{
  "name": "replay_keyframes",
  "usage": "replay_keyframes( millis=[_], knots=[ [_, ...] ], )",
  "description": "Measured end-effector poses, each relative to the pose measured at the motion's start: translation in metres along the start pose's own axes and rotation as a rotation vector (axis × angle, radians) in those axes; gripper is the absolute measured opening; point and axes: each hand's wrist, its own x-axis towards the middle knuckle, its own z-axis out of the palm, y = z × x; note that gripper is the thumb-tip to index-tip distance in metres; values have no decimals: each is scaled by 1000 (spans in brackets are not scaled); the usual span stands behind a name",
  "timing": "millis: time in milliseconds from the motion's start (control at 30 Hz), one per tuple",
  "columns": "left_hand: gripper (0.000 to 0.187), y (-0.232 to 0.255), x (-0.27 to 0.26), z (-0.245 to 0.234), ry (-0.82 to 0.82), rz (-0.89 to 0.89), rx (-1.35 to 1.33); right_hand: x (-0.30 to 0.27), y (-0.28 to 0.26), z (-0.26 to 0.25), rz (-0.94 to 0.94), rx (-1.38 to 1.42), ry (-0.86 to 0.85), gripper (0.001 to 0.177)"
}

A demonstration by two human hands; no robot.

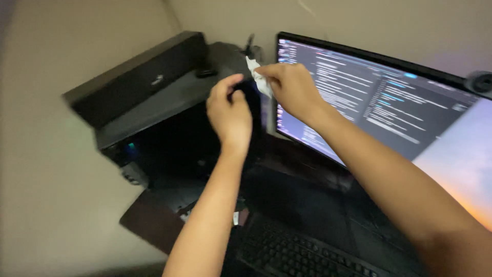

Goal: Cleaning a computer desk, monitor, and PC tower using wet wipes.

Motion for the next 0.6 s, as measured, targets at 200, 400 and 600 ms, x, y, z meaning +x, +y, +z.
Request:
replay_keyframes(
  millis=[200,400,600],
  knots=[
    [32,-14,20,-129,210,68,555,49,21,117,-137,-213,23,35],
    [32,-30,27,-214,364,20,779,51,-99,180,44,-479,-253,13],
    [36,-54,29,-252,410,-89,624,77,-140,180,-311,292,-207,41]
  ],
)
